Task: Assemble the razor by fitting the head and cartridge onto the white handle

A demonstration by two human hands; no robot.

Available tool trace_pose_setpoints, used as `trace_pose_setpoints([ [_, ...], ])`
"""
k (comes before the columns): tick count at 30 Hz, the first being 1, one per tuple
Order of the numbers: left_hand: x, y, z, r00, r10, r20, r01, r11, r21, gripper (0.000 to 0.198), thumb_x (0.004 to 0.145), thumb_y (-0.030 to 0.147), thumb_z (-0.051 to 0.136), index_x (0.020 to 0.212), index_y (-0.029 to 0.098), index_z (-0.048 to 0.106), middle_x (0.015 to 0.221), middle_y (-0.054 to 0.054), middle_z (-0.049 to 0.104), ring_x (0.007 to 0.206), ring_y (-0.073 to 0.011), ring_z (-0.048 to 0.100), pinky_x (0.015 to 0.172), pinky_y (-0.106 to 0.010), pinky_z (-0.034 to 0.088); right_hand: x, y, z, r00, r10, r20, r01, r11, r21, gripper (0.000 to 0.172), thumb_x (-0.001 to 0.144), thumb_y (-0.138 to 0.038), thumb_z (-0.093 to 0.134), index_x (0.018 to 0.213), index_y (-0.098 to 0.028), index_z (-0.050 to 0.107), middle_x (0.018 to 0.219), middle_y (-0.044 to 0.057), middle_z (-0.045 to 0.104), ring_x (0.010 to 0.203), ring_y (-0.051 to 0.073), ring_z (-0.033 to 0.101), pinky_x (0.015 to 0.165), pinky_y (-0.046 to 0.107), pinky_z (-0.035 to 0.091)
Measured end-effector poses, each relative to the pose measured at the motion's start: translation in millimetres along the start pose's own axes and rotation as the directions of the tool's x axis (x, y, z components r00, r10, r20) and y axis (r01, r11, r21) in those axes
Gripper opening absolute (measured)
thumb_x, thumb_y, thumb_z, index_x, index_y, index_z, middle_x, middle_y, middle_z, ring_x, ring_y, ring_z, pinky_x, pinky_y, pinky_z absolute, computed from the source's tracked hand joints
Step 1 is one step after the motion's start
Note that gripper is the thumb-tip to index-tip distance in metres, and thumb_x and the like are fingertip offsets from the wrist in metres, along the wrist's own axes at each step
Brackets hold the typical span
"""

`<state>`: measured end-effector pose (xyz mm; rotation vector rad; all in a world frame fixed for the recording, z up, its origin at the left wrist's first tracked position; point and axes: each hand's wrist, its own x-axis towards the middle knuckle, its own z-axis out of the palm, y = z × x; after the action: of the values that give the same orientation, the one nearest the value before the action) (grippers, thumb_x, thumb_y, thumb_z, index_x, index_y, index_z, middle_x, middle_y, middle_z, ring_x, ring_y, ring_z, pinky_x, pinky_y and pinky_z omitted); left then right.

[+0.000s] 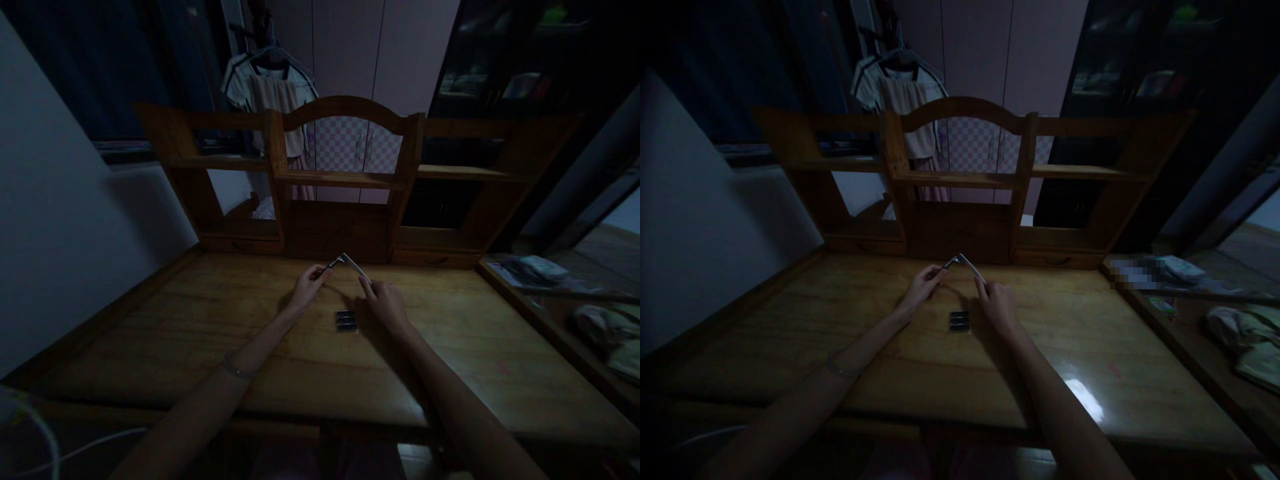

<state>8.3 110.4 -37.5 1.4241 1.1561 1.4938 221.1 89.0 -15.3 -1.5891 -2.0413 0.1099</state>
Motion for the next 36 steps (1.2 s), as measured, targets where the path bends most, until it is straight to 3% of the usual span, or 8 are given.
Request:
trace_pose_setpoints([
  [4, -0.2, -0.1, 0.0, 1.0, 0.002, 0.005, -0.002, 1.0, -0.021, 0.036, 0.072, 0.051, 0.066, 0.084, 0.016, 0.064, 0.073, 0.0, 0.057, 0.066, -0.0106, 0.051, 0.06, -0.021, 0.04, -0.8, -1.2, -1.1, 0.998, -0.015, -0.053, 0.015, 1.0, -0.004, 0.067, 0.096, -0.055, 0.019, 0.077, -0.015, 0.07, 0.072, 0.012, 0.069, 0.064, 0.017, 0.062, 0.054, 0.027, 0.026],
  [9, -0.6, 1.0, 0.4, 1.0, 0.021, -0.003, -0.021, 1.0, -0.005, 0.035, 0.073, 0.05, 0.065, 0.083, 0.016, 0.064, 0.071, 0.001, 0.057, 0.065, -0.0103, 0.051, 0.06, -0.02, 0.039, -1.4, -1.5, 0.0, 1.0, -0.007, 0.015, 0.008, 0.999, -0.036, 0.065, 0.096, -0.056, 0.024, 0.073, -0.016, 0.069, 0.068, 0.011, 0.068, 0.06, 0.017, 0.061, 0.053, 0.026, 0.025],
  [13, 0.0, -0.4, 0.5, 0.999, 0.035, -0.003, -0.035, 0.999, -0.016, 0.036, 0.073, 0.051, 0.065, 0.083, 0.016, 0.064, 0.072, 0.0, 0.057, 0.066, -0.011, 0.051, 0.06, -0.021, 0.04, -0.9, -1.7, 0.7, 1.0, -0.015, -0.021, 0.015, 1.0, -0.026, 0.065, 0.096, -0.055, 0.022, 0.077, -0.016, 0.069, 0.071, 0.011, 0.069, 0.061, 0.017, 0.061, 0.053, 0.026, 0.026],
  [17, 0.1, -0.5, 0.6, 1.0, 0.016, -0.013, -0.016, 1.0, -0.007, 0.037, 0.072, 0.051, 0.065, 0.083, 0.016, 0.064, 0.07, 0.0, 0.056, 0.063, -0.0105, 0.05, 0.056, -0.02, 0.038, -0.1, -2.8, 1.1, 0.999, -0.021, 0.025, 0.022, 1.0, -0.022, 0.063, 0.096, -0.055, 0.025, 0.073, -0.016, 0.069, 0.069, 0.011, 0.068, 0.061, 0.017, 0.061, 0.054, 0.026, 0.027],
  [22, -1.1, 3.8, 1.5, 1.0, 0.006, -0.015, -0.006, 1.0, 0.0, 0.037, 0.072, 0.051, 0.065, 0.081, 0.016, 0.064, 0.069, 0.0, 0.056, 0.061, -0.0101, 0.05, 0.056, -0.02, 0.038, -0.4, -2.9, 0.7, 0.999, -0.039, -0.029, 0.038, 0.999, -0.02, 0.064, 0.097, -0.053, 0.021, 0.075, -0.016, 0.069, 0.07, 0.01, 0.069, 0.062, 0.017, 0.062, 0.055, 0.027, 0.027],
  [33, -1.8, 6.9, 0.9, 0.999, -0.032, -0.02, 0.032, 0.999, 0.0, 0.038, 0.071, 0.052, 0.065, 0.08, 0.015, 0.063, 0.068, 0.0, 0.055, 0.061, -0.0108, 0.049, 0.053, -0.02, 0.036, 0.1, -1.9, 1.9, 0.999, -0.015, 0.051, 0.016, 1.0, -0.013, 0.059, 0.097, -0.05, 0.028, 0.074, -0.015, 0.07, 0.069, 0.011, 0.069, 0.061, 0.017, 0.061, 0.053, 0.027, 0.025],
  [36, -2.5, 7.8, 1.1, 0.998, -0.053, -0.032, 0.053, 0.999, 0.007, 0.04, 0.071, 0.054, 0.065, 0.081, 0.016, 0.064, 0.065, 0.0, 0.055, 0.059, -0.0106, 0.048, 0.049, -0.019, 0.034, -0.4, -2.5, 2.1, 1.0, -0.008, 0.018, 0.009, 1.0, -0.013, 0.055, 0.097, -0.048, 0.03, 0.078, -0.015, 0.07, 0.071, 0.01, 0.069, 0.063, 0.017, 0.062, 0.054, 0.027, 0.025],
])
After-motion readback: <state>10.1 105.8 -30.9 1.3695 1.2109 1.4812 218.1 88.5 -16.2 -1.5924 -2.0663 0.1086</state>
